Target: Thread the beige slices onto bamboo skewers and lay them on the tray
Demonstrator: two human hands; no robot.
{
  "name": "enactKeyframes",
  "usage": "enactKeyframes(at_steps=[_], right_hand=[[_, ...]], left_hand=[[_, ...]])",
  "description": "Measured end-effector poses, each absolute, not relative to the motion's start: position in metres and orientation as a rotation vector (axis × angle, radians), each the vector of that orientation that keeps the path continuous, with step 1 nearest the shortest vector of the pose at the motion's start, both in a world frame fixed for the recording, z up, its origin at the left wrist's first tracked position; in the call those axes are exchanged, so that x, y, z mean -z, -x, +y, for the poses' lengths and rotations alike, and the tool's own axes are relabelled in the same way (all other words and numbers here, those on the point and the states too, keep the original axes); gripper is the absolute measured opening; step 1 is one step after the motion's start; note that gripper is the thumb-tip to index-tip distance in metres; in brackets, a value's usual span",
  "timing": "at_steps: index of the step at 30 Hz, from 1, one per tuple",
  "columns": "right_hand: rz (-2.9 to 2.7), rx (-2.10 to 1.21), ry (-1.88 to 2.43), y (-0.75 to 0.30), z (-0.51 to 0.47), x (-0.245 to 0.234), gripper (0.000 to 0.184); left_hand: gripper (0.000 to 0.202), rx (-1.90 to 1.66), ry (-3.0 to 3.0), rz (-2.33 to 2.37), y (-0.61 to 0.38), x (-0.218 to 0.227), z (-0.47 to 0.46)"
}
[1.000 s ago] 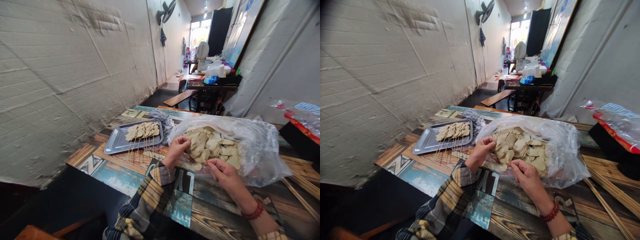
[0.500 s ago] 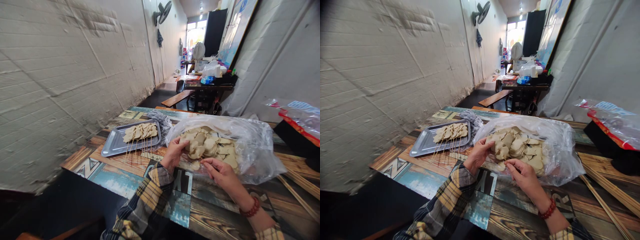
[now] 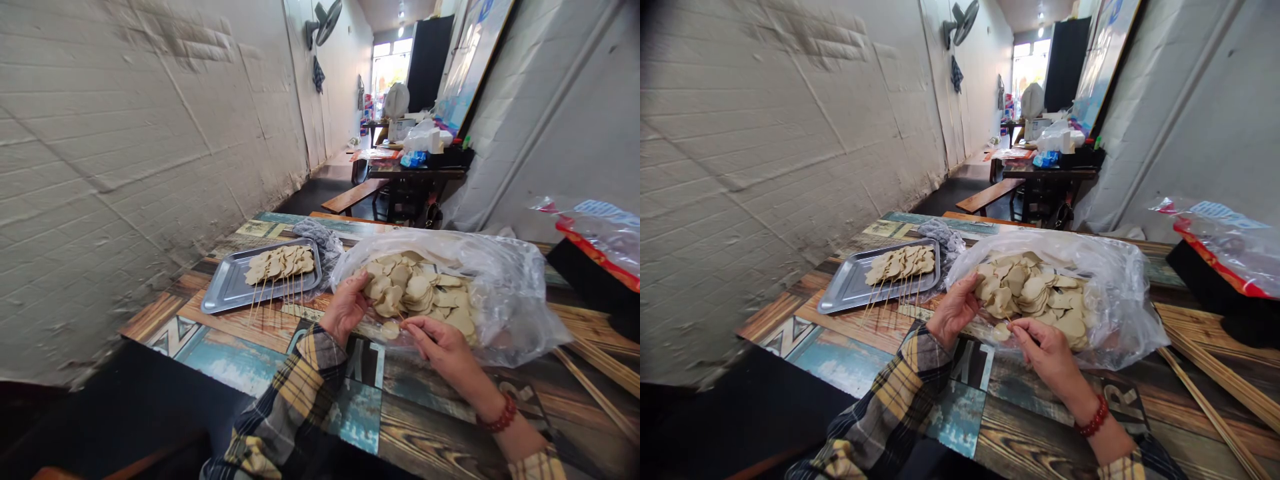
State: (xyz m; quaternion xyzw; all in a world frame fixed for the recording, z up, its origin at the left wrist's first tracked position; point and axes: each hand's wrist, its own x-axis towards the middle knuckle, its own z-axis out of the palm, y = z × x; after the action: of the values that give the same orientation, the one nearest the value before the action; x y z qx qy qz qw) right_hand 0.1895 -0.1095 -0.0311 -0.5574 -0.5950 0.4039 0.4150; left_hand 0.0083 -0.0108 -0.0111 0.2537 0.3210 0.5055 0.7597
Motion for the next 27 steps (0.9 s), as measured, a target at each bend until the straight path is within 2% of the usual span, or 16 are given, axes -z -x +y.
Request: enactKeyframes(at_steps=[15, 27], right_hand=[[-1.472, -0.958, 1.408, -0.185, -0.112, 0.032, 0.04], [-1.465, -0.9, 1.439, -0.181, -0.112, 0.026, 0.039]], left_hand=[[0.05, -1.161, -0.603, 0.741, -0.017, 0.013, -0.017], [0.048, -1.102, -0.634, 0.717, -0.025, 0.012, -0.025]])
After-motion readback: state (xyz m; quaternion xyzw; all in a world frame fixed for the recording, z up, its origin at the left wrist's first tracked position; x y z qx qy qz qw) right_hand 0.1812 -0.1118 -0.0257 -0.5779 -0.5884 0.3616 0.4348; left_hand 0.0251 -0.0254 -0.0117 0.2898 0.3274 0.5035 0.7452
